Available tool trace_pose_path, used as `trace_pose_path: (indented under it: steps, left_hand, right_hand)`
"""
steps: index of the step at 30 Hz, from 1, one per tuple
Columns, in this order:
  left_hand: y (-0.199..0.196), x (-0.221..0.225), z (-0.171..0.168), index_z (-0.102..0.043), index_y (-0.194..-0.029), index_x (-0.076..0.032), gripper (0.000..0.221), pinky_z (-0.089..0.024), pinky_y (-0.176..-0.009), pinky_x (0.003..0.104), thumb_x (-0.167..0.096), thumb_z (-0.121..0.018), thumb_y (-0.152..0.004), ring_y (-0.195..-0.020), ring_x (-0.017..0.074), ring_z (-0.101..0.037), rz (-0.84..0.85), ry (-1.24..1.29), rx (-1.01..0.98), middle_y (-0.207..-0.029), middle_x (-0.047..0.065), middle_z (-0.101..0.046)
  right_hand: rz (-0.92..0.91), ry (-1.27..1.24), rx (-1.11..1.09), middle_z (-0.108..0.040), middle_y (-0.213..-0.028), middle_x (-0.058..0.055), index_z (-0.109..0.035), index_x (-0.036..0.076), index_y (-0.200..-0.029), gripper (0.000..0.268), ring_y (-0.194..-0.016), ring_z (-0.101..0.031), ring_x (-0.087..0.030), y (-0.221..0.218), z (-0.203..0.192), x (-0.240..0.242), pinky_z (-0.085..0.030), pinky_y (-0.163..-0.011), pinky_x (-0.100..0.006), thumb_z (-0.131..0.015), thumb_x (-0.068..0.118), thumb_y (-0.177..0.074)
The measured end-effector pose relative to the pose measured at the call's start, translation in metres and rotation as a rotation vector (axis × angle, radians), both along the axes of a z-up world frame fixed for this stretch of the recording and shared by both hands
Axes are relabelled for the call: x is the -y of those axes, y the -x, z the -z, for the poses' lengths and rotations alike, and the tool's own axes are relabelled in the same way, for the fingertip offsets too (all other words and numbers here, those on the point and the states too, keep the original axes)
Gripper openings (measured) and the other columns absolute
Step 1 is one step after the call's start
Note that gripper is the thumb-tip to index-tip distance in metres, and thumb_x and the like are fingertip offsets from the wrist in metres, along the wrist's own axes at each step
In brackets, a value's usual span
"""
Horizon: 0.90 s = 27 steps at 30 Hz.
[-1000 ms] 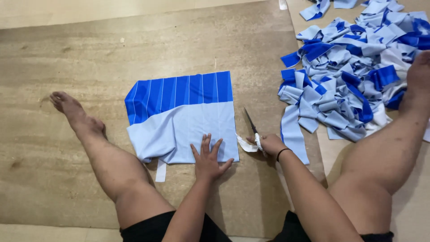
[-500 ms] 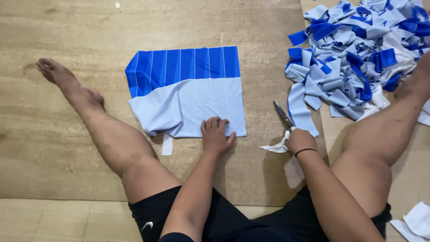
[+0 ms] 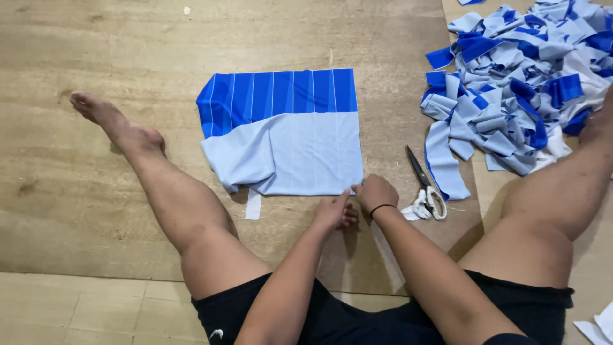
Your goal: Cutting and folding blue and white striped fabric strips on the floor.
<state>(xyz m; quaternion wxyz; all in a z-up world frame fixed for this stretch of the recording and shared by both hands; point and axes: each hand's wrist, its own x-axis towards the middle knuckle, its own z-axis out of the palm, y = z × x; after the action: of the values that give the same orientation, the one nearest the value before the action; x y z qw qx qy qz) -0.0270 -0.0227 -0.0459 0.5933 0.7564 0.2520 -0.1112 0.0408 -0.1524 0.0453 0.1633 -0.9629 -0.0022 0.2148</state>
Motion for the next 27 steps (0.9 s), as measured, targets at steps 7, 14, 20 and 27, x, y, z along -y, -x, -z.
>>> trace_pose_path:
  steps: [7,14,20,27]
  left_hand:
    - [-0.001,-0.005,-0.008,-0.054,-0.134,-0.005,0.067,-0.056,-0.092,0.043,-0.061,-0.054,-0.097,-0.117,0.034,-0.066,-0.399,0.96,-0.077,-0.127,0.02,-0.066]
    - [-0.017,-0.039,-0.098,-0.055,-0.14,-0.006,0.049,-0.052,-0.106,0.042,-0.029,-0.063,-0.098,-0.124,0.0276,-0.062,-0.806,1.037,0.677,-0.135,0.009,-0.064]
    - [-0.042,-0.08,-0.207,-0.058,-0.125,0.005,0.039,-0.059,-0.09,0.042,-0.026,-0.051,-0.102,-0.104,0.0292,-0.069,-0.979,0.793,0.841,-0.114,0.017,-0.065]
    - [-0.147,-0.15,-0.269,-0.067,-0.106,0.002,0.029,-0.061,-0.077,0.04,-0.022,-0.066,-0.091,-0.089,0.026,-0.072,-0.985,0.7,0.729,-0.099,0.014,-0.072]
  right_hand:
    - [0.074,-0.658,0.237,-0.073,-0.089,-0.014,-0.072,0.001,-0.095,0.025,-0.079,-0.07,-0.026,0.008,0.058,0.016,-0.056,-0.072,-0.038,-0.072,0.026,-0.089]
    - [0.248,-1.771,0.103,-0.068,-0.101,-0.006,-0.062,-0.001,-0.108,0.014,-0.088,-0.067,-0.012,0.026,-0.095,0.066,-0.057,-0.081,-0.026,-0.057,0.009,-0.1]
    - [0.276,-1.99,0.419,-0.066,-0.104,-0.006,-0.062,0.003,-0.112,0.018,-0.096,-0.067,-0.018,-0.01,-0.174,0.067,-0.056,-0.086,-0.031,-0.054,0.016,-0.103]
    - [0.473,-2.039,0.251,-0.068,-0.091,-0.004,-0.065,0.007,-0.097,0.014,-0.085,-0.068,-0.02,-0.133,-0.212,0.025,-0.058,-0.075,-0.039,-0.058,0.017,-0.092]
